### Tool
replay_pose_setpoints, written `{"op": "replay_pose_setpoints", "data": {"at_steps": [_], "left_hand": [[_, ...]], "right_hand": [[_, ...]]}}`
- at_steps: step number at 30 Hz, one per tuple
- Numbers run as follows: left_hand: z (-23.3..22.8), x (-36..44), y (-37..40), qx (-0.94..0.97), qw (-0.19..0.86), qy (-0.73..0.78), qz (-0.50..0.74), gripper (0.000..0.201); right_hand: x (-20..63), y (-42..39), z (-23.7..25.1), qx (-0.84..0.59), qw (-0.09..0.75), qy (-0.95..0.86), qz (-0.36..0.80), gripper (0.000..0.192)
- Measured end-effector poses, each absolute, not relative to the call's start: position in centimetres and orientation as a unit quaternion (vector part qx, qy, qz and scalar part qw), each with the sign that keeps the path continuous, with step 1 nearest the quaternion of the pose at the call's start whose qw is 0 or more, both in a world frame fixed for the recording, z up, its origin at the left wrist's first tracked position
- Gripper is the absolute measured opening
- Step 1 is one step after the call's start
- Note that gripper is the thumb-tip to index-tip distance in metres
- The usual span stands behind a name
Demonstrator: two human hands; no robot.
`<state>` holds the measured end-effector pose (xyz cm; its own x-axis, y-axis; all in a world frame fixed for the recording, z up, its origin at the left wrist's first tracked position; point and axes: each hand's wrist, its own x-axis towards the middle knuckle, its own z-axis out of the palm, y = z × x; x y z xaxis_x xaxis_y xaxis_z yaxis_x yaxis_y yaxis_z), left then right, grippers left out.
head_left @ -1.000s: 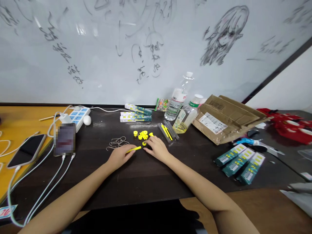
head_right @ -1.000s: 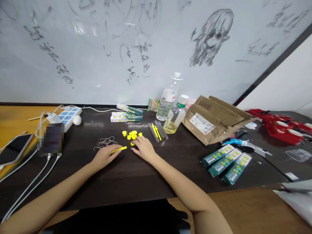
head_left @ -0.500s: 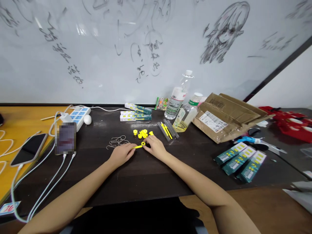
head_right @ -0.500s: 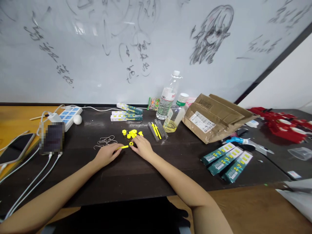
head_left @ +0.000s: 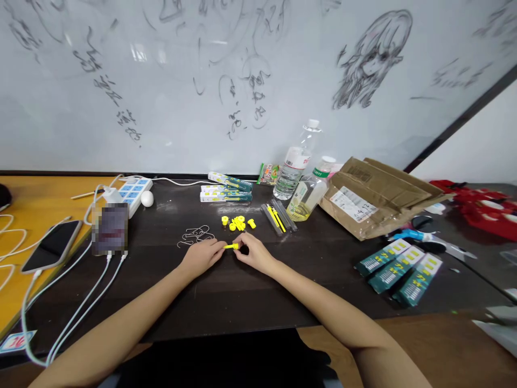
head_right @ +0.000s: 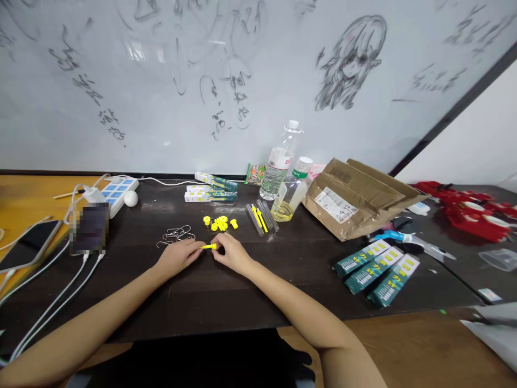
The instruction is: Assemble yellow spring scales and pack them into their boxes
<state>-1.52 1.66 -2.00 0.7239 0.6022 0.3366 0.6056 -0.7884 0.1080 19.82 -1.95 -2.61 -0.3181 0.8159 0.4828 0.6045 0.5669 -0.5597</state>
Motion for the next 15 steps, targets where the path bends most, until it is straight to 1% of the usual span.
{"op": "replay_pose_setpoints", "data": {"at_steps": [5, 10, 15], "left_hand": [[-1.94, -1.63, 1.73, -0.933, -0.039, -0.307, -0.184, 0.030], [-1.97, -1.76, 1.87, -0.928, -0.131, -0.286, -0.200, 0.030], [-1.86, -1.77, 1.93, -0.917, -0.178, -0.276, -0.227, 0.031]], "right_hand": [[19.72, -2.27, -2.38, -0.440, 0.345, -0.822, 0.106, 0.018], [19.69, -2.57, -2.19, -0.416, 0.305, -0.854, 0.061, 0.009], [20.22, -2.34, -2.25, -0.407, 0.335, -0.847, 0.067, 0.019]]}}
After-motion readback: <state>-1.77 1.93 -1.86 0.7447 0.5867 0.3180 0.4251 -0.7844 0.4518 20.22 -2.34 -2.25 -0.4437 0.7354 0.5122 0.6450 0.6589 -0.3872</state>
